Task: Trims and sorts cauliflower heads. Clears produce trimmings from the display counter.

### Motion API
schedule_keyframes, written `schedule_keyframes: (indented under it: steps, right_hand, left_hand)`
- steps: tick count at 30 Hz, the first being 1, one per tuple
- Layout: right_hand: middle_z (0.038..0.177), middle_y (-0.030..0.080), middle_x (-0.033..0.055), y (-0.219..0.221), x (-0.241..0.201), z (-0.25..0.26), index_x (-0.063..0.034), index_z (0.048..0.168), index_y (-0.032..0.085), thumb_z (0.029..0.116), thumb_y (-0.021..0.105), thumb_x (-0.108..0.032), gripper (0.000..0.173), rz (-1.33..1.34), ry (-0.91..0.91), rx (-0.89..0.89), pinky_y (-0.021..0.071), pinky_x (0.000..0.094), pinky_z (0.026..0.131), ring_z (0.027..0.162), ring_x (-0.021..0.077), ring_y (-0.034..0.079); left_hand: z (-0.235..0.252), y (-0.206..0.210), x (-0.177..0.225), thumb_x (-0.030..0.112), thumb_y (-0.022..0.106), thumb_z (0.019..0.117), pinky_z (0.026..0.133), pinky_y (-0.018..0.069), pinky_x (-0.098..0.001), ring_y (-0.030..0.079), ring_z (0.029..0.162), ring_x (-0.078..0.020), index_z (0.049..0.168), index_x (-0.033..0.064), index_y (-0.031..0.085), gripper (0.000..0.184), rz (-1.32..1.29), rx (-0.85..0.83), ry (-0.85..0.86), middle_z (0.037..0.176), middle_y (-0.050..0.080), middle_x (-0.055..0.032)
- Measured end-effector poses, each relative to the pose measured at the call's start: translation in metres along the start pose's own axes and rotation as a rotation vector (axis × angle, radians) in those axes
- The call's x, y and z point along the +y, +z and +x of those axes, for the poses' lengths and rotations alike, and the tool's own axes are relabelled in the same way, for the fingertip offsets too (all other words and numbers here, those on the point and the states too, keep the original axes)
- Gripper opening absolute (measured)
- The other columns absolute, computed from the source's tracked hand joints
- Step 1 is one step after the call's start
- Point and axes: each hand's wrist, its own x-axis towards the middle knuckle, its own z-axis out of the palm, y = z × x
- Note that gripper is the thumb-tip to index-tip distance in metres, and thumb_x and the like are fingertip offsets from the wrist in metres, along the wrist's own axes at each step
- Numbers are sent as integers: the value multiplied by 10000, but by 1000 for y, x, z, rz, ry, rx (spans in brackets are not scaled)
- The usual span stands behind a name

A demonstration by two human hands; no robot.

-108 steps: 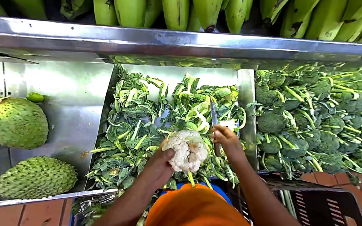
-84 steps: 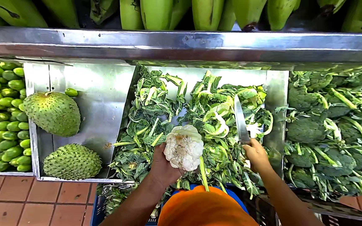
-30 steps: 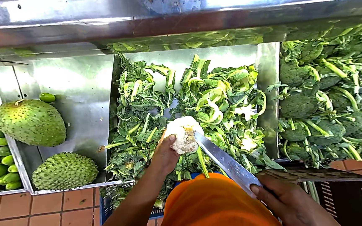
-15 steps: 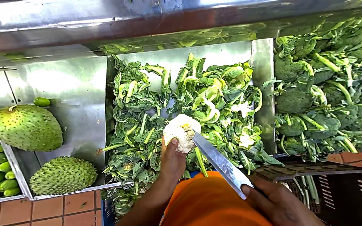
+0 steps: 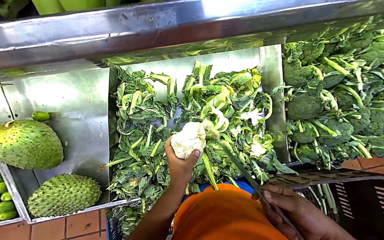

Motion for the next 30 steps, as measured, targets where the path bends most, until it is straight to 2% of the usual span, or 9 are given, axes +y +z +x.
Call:
schedule_keyframes:
  steps: [2,4,8,11,13,16,19,22,30]
  right_hand:
    - [619,539,0,-1,0,-1,-116,1115,677,1011,584,-416,330,45,-11,77,481,238,377,416,78,516]
    - [624,508,8,-2,1,-1,-106,1095,648,1044,506,-369,303,-11,24,214,466,245,367,406,90,482]
    - [643,539,40,-13,10,2,-126,1065,661,1053,520,-415,322,-398,-5,448,446,297,401,442,143,482]
    - [681,614,25,-11,13,-9,-182,1078,707,1015,543,-515,377,-698,-170,562,486,343,462,516,161,560]
    - [748,653,19,0,6,-23,-161,1101,711,1042,538,-457,348,-867,-256,544,529,363,519,579,152,605]
    - [930,705,89,13,-1,-36,-79,1119,714,1066,543,-316,297,-1108,-392,498,582,423,697,764,192,675]
    - [1139,728,111,21,-5,-38,-129,1401,621,1064,539,-258,370,-1248,-439,504,604,454,823,939,221,721]
    - [1234,715,123,25,-8,-37,-205,1525,517,1069,515,-252,459,-1353,-450,510,607,507,829,994,271,734]
    - [1195,723,121,35,-25,-41,-285,1528,516,1072,473,-263,459,-1434,-374,485,602,534,747,923,283,735]
  left_hand:
    - [11,0,0,405,891,695,884,612,-398,680,1066,-175,1496,121,323,1022,50,-16,-32,1255,626,-82]
    - [23,-1,-1,372,892,728,881,612,-443,683,1065,-233,1500,135,316,993,-159,-48,-156,1268,623,-122]
    - [34,-16,0,460,923,670,866,609,-477,706,1026,-270,1412,209,450,915,-544,-196,-400,1205,672,-127]
    - [33,-22,2,480,933,648,906,593,-506,693,1078,-283,1362,206,533,863,-706,-298,-409,1228,673,-129]
    - [33,-21,6,471,928,660,918,587,-506,689,1093,-282,1349,209,547,830,-745,-308,-391,1233,675,-122]
    - [34,-17,12,448,935,659,931,582,-494,683,1104,-270,1363,211,526,848,-731,-282,-377,1236,669,-113]
    - [34,-16,16,471,927,669,930,584,-482,680,1104,-260,1417,228,461,914,-653,-285,-360,1255,657,-103]
    - [33,-18,21,458,920,700,912,597,-461,691,1081,-237,1416,221,461,883,-617,-329,-303,1233,668,-89]
    - [31,-30,27,445,880,759,931,585,-428,668,1113,-201,1457,246,419,861,-468,-402,-215,1282,640,-63]
